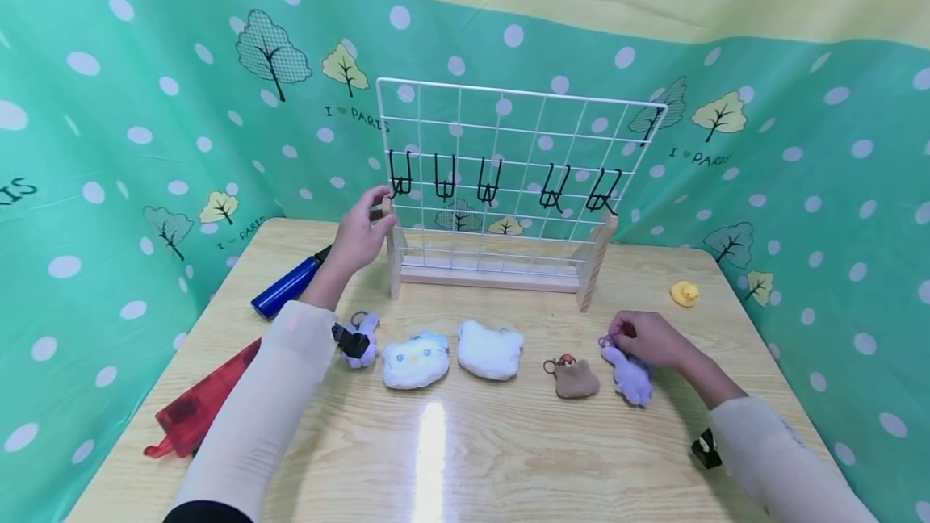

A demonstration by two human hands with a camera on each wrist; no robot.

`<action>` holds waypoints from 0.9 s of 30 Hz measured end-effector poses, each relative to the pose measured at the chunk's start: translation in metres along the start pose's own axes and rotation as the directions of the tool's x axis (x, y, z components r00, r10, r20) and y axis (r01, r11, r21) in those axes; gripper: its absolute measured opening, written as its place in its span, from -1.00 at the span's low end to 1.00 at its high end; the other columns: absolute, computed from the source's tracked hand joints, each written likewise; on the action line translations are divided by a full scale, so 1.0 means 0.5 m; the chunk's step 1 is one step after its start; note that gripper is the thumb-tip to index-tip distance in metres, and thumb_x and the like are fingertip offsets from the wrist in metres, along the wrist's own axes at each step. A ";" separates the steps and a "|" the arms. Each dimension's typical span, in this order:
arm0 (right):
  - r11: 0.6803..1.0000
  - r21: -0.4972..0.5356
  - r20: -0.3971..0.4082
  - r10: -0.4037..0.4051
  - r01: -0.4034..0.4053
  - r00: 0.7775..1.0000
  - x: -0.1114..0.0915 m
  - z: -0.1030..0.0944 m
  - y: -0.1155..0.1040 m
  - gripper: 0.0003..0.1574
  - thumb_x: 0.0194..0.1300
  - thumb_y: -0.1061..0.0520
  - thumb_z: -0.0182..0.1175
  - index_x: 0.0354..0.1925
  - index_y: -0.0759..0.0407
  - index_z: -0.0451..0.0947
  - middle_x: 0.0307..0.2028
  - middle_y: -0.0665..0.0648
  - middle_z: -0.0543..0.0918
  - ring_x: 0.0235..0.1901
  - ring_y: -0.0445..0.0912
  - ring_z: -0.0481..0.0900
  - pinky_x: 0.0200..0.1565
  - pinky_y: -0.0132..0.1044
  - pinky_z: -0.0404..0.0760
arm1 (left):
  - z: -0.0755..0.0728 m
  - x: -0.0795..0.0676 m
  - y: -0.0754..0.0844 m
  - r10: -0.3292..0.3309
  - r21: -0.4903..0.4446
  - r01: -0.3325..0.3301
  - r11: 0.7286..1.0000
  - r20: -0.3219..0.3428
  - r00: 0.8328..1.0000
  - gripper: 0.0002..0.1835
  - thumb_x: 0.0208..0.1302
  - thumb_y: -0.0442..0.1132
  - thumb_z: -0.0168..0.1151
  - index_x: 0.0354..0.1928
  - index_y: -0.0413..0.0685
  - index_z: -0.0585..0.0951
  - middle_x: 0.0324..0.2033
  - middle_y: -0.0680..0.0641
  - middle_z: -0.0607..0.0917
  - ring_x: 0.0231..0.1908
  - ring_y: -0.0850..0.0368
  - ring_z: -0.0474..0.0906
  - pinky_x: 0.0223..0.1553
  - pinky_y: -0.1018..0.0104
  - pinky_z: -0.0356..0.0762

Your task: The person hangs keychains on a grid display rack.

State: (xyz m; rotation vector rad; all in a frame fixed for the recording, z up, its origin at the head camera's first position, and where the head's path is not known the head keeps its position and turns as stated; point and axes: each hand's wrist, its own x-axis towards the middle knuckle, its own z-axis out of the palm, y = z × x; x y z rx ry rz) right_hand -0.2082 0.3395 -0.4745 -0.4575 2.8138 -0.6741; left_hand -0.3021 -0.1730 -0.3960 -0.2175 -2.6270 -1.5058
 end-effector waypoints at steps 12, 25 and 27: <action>0.997 0.072 -0.069 0.018 -0.013 0.997 -0.016 -0.011 0.007 -0.93 0.40 0.22 0.19 -0.27 0.12 0.59 -0.44 -0.01 0.60 -0.45 -0.21 0.46 -0.44 -0.41 0.47 | 0.004 0.000 -0.007 0.038 0.014 -0.038 0.999 -0.010 0.999 -0.42 0.57 -0.14 0.07 0.54 0.22 0.21 0.48 -0.18 0.34 0.41 -0.21 0.39 0.32 -0.11 0.55; 0.980 0.193 -0.332 0.025 0.042 0.943 -0.025 -0.029 -0.017 -0.96 0.40 0.29 0.18 -0.20 0.23 0.58 -0.40 0.11 0.57 -0.44 -0.21 0.43 -0.47 -0.43 0.47 | 0.001 0.001 -0.007 0.030 0.014 -0.030 0.999 0.006 1.000 -0.41 0.58 -0.12 0.06 0.55 0.24 0.19 0.49 -0.18 0.31 0.42 -0.22 0.37 0.34 -0.14 0.53; 0.975 0.217 -0.368 0.036 0.048 0.929 -0.026 -0.031 -0.022 -0.95 0.41 0.29 0.18 -0.20 0.25 0.58 -0.40 0.12 0.56 -0.46 -0.21 0.41 -0.51 -0.43 0.45 | 0.001 0.002 -0.010 0.031 0.018 -0.031 0.999 0.007 0.999 -0.42 0.58 -0.12 0.05 0.55 0.24 0.19 0.49 -0.18 0.31 0.42 -0.22 0.37 0.34 -0.14 0.52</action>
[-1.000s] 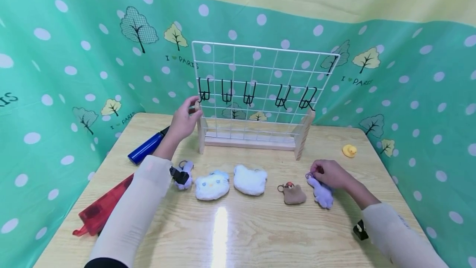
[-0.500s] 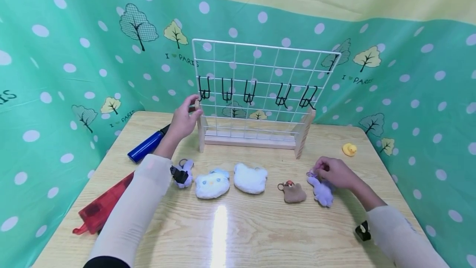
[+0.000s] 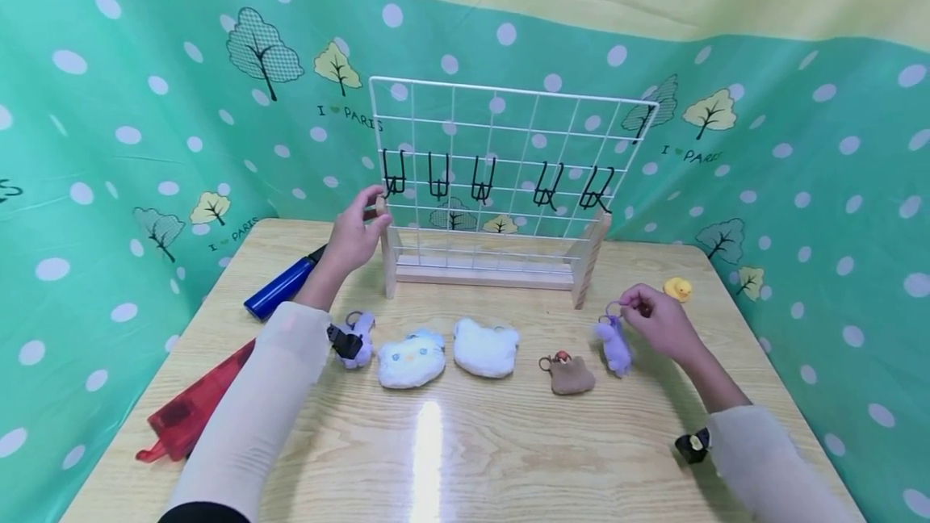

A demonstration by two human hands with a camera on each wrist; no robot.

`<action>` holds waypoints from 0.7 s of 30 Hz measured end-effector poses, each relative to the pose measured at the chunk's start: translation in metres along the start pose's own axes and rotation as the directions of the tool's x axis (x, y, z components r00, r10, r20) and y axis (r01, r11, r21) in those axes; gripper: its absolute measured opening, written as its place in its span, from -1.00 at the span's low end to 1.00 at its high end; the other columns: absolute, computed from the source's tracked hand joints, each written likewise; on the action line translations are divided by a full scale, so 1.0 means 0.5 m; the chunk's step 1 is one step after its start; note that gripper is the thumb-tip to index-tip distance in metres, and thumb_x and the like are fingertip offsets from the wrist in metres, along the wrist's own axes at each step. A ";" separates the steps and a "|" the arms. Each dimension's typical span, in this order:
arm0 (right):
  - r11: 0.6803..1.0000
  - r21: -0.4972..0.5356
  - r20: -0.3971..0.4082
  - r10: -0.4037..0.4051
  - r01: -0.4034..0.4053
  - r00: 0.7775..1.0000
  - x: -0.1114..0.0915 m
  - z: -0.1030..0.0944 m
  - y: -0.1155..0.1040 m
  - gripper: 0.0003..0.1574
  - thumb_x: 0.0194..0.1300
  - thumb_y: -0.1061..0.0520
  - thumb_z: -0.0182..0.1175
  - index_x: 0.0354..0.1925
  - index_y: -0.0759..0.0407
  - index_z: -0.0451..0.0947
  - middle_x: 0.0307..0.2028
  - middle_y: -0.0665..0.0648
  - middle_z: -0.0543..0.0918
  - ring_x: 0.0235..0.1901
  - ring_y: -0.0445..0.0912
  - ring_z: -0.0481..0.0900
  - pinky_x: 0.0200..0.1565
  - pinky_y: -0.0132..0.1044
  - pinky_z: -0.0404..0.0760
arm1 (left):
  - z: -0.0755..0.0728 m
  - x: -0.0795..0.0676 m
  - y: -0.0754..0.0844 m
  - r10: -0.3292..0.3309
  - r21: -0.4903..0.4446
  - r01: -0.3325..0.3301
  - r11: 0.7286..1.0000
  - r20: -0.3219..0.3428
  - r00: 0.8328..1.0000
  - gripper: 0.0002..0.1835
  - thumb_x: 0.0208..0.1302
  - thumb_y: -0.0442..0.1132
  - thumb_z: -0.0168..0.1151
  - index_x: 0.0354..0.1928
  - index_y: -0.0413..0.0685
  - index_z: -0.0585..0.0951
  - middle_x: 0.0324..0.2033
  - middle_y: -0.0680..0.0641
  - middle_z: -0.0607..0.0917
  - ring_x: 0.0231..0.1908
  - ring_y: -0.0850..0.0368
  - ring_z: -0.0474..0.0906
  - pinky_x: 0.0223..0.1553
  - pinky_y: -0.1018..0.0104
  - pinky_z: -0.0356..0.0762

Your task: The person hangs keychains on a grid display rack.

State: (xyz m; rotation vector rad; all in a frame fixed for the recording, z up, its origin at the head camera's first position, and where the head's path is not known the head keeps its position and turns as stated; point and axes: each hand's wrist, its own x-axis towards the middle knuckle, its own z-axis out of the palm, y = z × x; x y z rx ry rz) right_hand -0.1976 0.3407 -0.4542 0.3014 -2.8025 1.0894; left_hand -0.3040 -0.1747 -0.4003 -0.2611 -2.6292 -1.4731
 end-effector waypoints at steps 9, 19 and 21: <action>0.999 0.036 -0.116 -0.020 0.024 0.993 0.007 -0.005 -0.031 -0.81 0.40 0.30 0.20 -0.06 0.26 0.65 -0.36 0.11 0.58 -0.47 -0.23 0.41 -0.53 -0.44 0.45 | -0.003 0.004 -0.006 -0.003 0.001 0.003 1.000 0.012 1.000 -0.41 0.58 -0.10 0.05 0.55 0.23 0.19 0.49 -0.17 0.33 0.43 -0.23 0.35 0.35 -0.15 0.51; 0.996 0.069 -0.207 -0.033 0.049 0.978 0.020 -0.005 -0.066 -0.76 0.43 0.28 0.21 0.02 0.25 0.68 -0.32 0.08 0.62 -0.42 -0.28 0.47 -0.46 -0.52 0.51 | -0.005 0.002 0.000 -0.001 -0.002 0.001 1.000 0.017 1.000 -0.41 0.57 -0.12 0.06 0.55 0.21 0.18 0.48 -0.18 0.33 0.42 -0.23 0.36 0.34 -0.15 0.52; 0.993 0.102 -0.229 -0.036 0.061 0.973 0.023 -0.004 -0.073 -0.77 0.42 0.29 0.22 0.01 0.27 0.68 -0.33 0.02 0.62 -0.42 -0.31 0.48 -0.45 -0.54 0.52 | -0.003 0.000 -0.004 0.000 -0.004 0.000 1.000 0.016 1.000 -0.41 0.57 -0.12 0.07 0.55 0.21 0.19 0.48 -0.19 0.33 0.41 -0.23 0.37 0.34 -0.15 0.52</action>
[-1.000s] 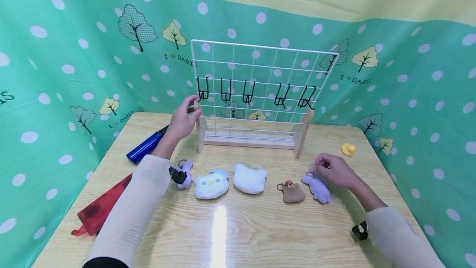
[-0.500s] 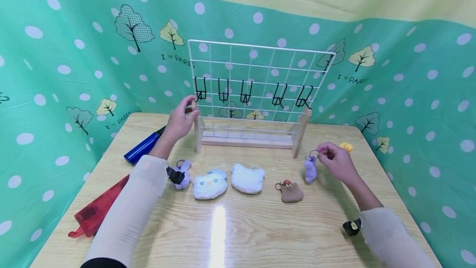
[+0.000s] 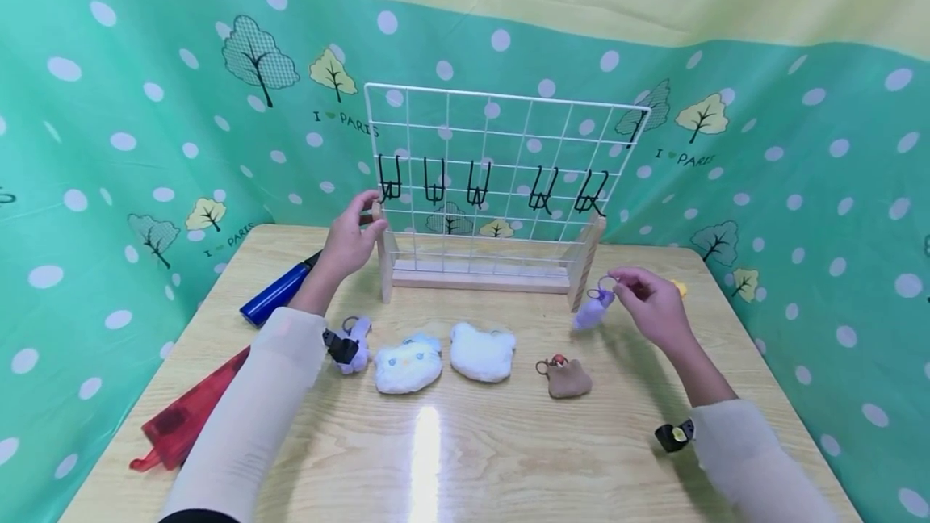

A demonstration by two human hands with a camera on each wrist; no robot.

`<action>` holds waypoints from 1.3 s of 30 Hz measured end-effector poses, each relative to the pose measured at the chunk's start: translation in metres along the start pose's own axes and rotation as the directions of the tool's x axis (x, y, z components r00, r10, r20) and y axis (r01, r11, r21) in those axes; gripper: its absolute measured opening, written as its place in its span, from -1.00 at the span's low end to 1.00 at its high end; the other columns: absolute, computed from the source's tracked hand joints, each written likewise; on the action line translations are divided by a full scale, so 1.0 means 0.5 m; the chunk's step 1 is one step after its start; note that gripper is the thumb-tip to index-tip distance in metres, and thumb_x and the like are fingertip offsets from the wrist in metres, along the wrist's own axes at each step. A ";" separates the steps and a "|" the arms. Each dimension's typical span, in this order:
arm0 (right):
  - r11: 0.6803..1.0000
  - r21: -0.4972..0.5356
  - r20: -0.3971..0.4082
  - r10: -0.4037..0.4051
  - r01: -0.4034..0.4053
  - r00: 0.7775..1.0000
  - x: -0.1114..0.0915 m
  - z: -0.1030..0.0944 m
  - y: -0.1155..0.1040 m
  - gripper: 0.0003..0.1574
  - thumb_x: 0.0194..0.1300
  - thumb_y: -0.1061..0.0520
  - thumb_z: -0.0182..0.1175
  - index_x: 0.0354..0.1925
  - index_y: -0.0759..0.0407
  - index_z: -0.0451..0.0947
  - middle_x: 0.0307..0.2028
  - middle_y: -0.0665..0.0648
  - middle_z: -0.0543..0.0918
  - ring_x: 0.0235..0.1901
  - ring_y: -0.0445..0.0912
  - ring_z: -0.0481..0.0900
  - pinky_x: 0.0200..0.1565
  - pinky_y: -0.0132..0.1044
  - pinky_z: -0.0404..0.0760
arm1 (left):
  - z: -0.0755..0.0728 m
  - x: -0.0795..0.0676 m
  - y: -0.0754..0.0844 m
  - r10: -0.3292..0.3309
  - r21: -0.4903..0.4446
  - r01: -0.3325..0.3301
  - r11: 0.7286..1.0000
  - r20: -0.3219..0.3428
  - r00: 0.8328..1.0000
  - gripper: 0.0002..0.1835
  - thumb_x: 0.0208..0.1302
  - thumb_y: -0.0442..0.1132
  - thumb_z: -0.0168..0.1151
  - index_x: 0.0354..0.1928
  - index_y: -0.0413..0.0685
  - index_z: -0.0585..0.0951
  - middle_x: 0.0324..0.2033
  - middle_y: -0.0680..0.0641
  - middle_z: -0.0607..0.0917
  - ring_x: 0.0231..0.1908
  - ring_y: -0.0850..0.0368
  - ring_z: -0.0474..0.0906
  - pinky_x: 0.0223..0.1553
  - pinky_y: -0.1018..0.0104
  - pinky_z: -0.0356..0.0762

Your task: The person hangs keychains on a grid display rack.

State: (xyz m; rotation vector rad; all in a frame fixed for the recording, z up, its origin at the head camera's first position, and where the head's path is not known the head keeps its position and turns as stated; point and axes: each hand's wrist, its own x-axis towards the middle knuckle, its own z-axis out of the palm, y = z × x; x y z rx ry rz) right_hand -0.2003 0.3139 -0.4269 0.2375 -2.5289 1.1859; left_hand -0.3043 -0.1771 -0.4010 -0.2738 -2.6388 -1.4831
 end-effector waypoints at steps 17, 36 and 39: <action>0.980 0.167 -0.123 -0.087 0.107 0.989 0.065 -0.014 -0.090 -0.74 0.43 0.32 0.20 0.03 0.42 0.63 -0.34 -0.20 0.59 -0.42 -0.31 0.50 -0.46 -0.59 0.54 | 0.003 -0.003 -0.001 0.027 0.015 -0.027 1.000 -0.008 1.000 -0.42 0.57 -0.16 0.07 0.54 0.16 0.20 0.46 -0.23 0.34 0.38 -0.26 0.40 0.28 -0.14 0.58; 0.975 0.203 -0.161 -0.056 0.089 0.985 0.114 -0.013 -0.143 -0.70 0.47 0.20 0.21 0.09 0.30 0.64 -0.28 -0.10 0.63 -0.36 -0.22 0.50 -0.43 -0.58 0.55 | 0.003 -0.006 -0.008 0.023 -0.007 -0.023 1.000 -0.007 1.000 -0.43 0.57 -0.16 0.08 0.53 0.16 0.22 0.45 -0.20 0.36 0.39 -0.23 0.40 0.29 -0.14 0.57; 0.979 0.188 -0.157 -0.052 0.081 0.986 0.119 -0.010 -0.139 -0.69 0.47 0.19 0.22 0.10 0.28 0.63 -0.27 -0.09 0.63 -0.36 -0.23 0.49 -0.43 -0.58 0.53 | 0.002 -0.006 -0.006 0.027 -0.009 -0.027 1.000 -0.005 1.000 -0.42 0.57 -0.16 0.08 0.53 0.15 0.22 0.45 -0.20 0.36 0.39 -0.22 0.41 0.29 -0.13 0.57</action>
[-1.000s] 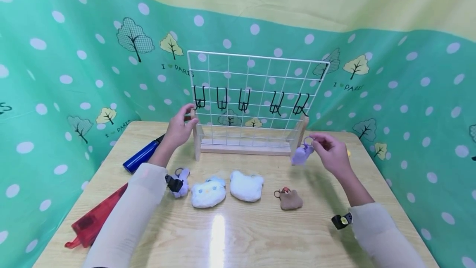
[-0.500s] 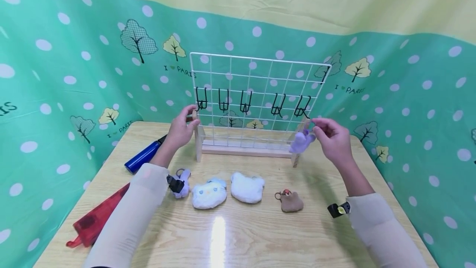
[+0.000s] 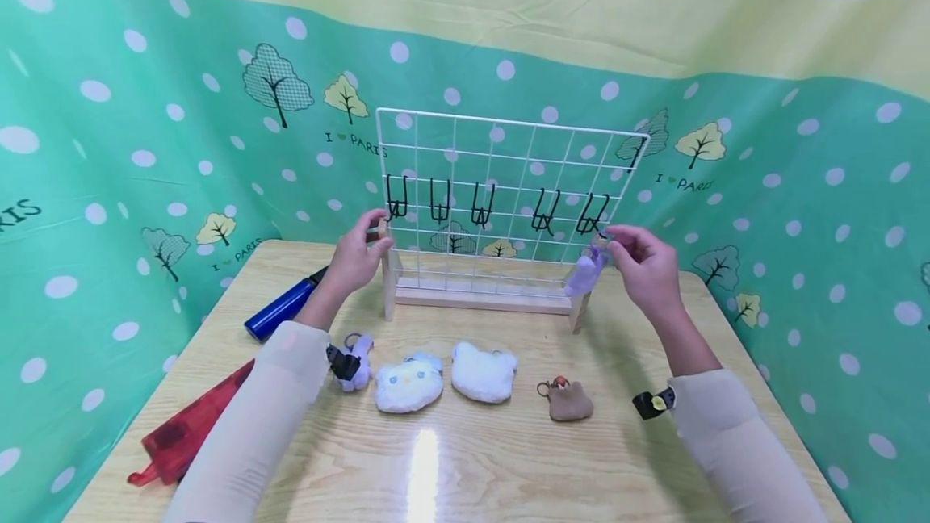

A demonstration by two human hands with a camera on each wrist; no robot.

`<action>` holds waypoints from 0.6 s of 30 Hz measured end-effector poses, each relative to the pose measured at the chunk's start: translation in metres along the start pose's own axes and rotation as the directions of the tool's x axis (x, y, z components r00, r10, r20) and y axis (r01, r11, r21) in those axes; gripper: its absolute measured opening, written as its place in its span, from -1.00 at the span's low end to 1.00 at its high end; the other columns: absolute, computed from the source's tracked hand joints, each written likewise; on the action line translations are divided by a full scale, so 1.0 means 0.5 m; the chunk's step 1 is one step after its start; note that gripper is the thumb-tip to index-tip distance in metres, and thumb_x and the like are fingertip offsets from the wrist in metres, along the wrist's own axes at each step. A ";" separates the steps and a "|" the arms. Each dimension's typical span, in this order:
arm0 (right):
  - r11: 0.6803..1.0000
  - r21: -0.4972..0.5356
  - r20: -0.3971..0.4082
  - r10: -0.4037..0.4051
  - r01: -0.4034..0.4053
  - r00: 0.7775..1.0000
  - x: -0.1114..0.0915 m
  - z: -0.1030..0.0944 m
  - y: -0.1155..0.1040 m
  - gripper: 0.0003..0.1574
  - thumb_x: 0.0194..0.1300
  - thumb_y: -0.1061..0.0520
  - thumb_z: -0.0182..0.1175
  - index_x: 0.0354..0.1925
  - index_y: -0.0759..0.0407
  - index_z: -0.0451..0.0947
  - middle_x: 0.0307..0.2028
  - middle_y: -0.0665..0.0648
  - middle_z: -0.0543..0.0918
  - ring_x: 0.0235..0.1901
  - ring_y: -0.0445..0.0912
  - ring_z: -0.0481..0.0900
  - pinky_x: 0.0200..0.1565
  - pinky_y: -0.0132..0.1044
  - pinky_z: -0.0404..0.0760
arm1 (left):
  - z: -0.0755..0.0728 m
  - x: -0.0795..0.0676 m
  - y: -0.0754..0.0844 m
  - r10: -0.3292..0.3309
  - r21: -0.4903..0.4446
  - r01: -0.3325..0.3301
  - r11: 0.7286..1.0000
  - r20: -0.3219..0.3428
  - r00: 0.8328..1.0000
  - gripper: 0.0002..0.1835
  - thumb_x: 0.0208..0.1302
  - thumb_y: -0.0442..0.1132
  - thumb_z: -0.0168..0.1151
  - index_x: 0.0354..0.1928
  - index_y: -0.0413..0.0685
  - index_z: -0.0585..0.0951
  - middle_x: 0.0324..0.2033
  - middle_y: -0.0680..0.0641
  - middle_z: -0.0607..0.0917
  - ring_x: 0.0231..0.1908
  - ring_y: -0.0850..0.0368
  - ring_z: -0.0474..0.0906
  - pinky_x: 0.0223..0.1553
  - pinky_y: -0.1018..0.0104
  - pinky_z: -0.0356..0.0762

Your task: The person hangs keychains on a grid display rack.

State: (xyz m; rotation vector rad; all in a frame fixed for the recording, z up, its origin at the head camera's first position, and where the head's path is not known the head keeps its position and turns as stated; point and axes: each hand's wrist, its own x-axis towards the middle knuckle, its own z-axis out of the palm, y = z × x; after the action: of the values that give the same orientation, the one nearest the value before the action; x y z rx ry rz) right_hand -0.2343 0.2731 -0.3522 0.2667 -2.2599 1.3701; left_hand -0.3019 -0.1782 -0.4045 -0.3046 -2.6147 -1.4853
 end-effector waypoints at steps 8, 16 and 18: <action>1.000 -0.007 0.032 0.018 -0.018 0.999 0.004 -0.005 0.023 -0.64 0.47 0.18 0.21 0.14 0.32 0.59 -0.30 -0.19 0.59 -0.38 -0.28 0.50 -0.42 -0.58 0.53 | 0.002 -0.002 0.000 0.012 0.002 -0.012 1.000 0.000 1.000 -0.43 0.57 -0.17 0.08 0.53 0.13 0.21 0.44 -0.21 0.37 0.37 -0.23 0.42 0.27 -0.14 0.58; 0.995 -0.045 0.104 0.089 -0.085 0.991 -0.018 -0.018 0.037 -0.61 0.49 0.17 0.19 0.17 0.36 0.56 -0.30 -0.13 0.57 -0.41 -0.29 0.49 -0.43 -0.53 0.58 | 0.001 -0.001 -0.001 0.030 0.011 -0.030 1.000 -0.002 1.000 -0.44 0.57 -0.17 0.08 0.52 0.10 0.22 0.43 -0.23 0.38 0.37 -0.25 0.42 0.26 -0.15 0.60; 0.993 -0.069 0.123 0.105 -0.097 0.987 -0.027 -0.018 0.045 -0.63 0.49 0.16 0.19 0.15 0.35 0.57 -0.30 -0.10 0.57 -0.42 -0.29 0.49 -0.44 -0.52 0.57 | 0.001 -0.001 -0.002 0.030 0.012 -0.030 0.999 -0.002 1.000 -0.44 0.57 -0.17 0.08 0.52 0.11 0.22 0.43 -0.23 0.38 0.37 -0.25 0.43 0.25 -0.15 0.60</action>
State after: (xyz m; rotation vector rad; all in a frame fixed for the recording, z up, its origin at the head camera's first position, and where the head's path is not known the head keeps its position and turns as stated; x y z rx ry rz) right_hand -0.2288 0.2905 -0.3732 0.2266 -2.4467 1.3651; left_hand -0.3013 -0.1782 -0.4056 -0.3385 -2.6044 -1.4595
